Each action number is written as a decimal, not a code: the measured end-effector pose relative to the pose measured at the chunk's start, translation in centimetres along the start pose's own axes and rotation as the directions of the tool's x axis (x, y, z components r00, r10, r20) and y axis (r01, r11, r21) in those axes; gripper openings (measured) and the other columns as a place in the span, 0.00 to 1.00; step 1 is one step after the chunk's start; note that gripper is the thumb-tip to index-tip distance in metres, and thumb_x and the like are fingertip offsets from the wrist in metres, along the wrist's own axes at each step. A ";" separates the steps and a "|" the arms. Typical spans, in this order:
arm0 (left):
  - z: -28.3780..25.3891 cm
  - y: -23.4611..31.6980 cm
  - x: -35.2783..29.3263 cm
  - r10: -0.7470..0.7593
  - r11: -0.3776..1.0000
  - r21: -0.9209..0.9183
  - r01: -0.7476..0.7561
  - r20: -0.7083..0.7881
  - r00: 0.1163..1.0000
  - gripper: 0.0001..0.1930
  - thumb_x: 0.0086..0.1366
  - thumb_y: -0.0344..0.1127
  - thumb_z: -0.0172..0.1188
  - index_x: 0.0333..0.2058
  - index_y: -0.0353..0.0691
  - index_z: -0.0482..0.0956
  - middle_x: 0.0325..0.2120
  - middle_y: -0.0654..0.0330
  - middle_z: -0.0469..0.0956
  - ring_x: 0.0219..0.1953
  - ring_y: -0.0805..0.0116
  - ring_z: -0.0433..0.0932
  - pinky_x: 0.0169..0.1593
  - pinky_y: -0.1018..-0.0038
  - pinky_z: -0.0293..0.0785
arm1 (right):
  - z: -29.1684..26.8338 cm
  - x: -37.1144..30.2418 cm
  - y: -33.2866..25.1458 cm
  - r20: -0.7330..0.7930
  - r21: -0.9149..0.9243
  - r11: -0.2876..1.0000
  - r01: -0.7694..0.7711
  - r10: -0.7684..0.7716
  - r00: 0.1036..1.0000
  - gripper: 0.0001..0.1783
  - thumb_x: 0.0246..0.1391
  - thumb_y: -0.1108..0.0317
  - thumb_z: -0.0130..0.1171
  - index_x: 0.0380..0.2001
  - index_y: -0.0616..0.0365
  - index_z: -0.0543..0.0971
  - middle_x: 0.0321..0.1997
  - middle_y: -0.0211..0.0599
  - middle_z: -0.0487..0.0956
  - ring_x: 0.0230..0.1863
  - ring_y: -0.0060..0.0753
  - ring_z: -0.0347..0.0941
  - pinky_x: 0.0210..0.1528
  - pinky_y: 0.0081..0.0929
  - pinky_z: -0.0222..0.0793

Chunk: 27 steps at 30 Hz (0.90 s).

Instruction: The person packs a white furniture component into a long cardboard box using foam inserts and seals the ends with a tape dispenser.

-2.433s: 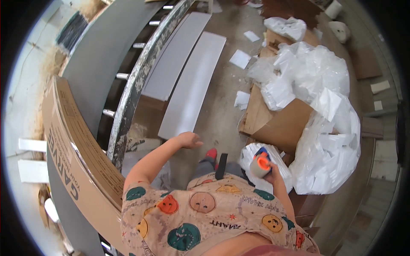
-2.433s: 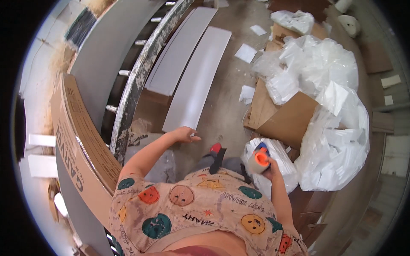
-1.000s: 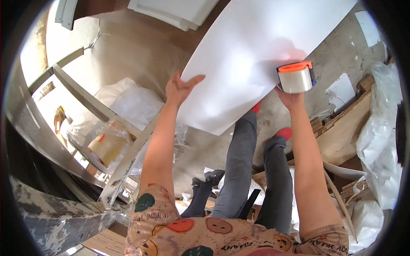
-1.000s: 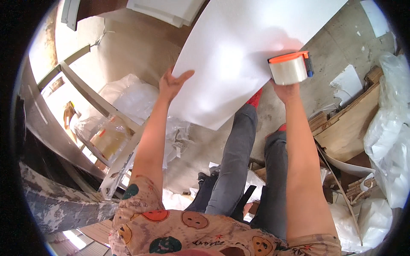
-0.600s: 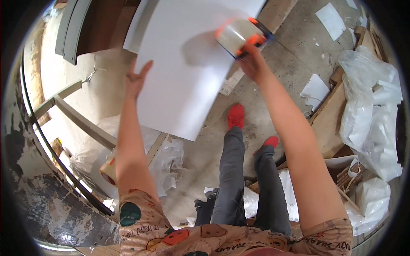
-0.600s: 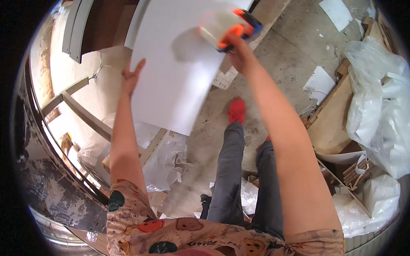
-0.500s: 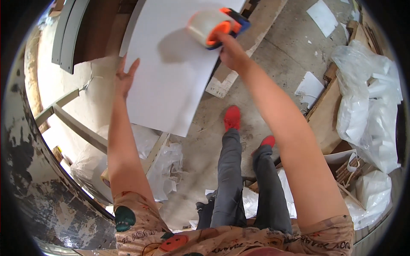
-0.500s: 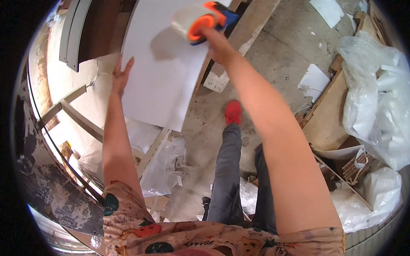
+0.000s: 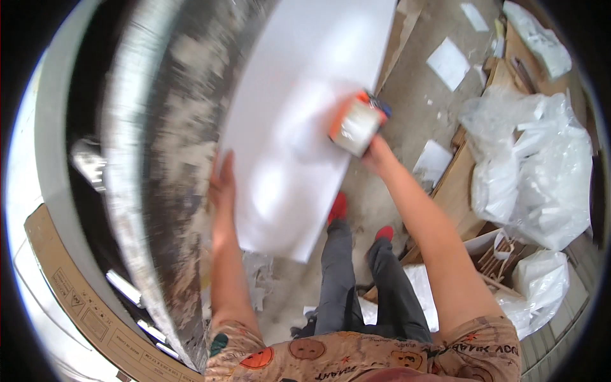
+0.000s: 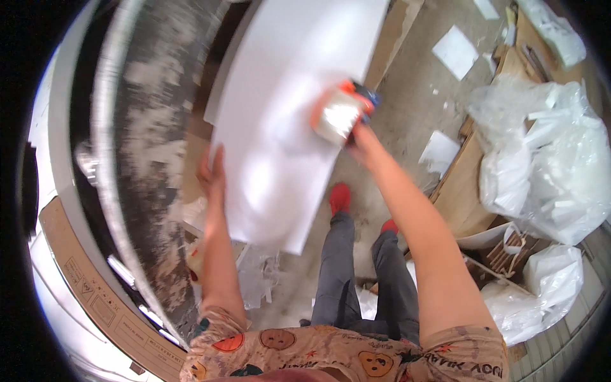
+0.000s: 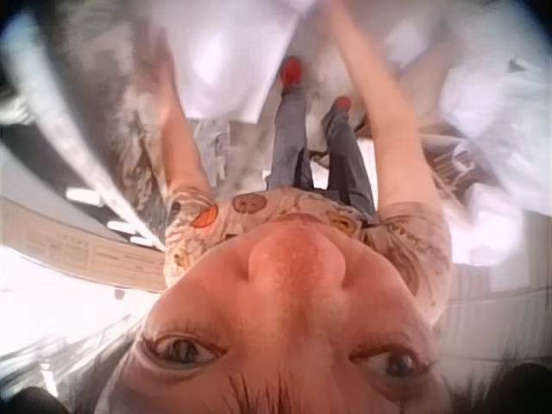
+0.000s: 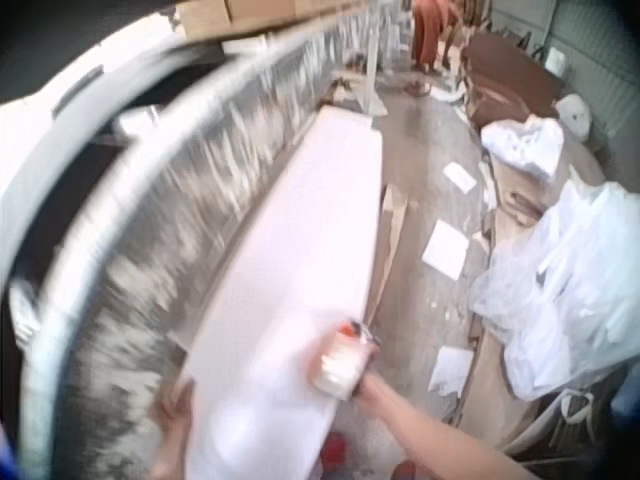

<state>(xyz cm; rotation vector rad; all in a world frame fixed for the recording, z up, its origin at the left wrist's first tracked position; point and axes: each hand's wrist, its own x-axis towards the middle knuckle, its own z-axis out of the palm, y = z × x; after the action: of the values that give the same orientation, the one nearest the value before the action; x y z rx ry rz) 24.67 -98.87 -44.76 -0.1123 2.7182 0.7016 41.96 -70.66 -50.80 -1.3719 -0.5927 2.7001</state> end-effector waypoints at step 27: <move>-18.0 62.1 -6.9 0.798 0.548 0.545 -0.635 -0.567 0.203 0.30 0.51 0.39 0.64 0.55 0.45 0.69 0.58 0.53 0.63 0.58 0.51 0.63 0.59 0.57 0.57 | -7.9 -21.7 -57.8 0.331 0.486 0.754 0.442 -0.627 0.705 0.23 0.57 0.60 0.52 0.54 0.57 0.69 0.57 0.34 0.71 0.58 0.34 0.66 0.62 0.35 0.60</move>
<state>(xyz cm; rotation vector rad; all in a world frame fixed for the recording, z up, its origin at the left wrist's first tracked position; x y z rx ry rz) 16.10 -53.20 0.76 1.3910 3.6274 0.6772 54.20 -19.46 -17.54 -0.3288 -0.3858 2.4364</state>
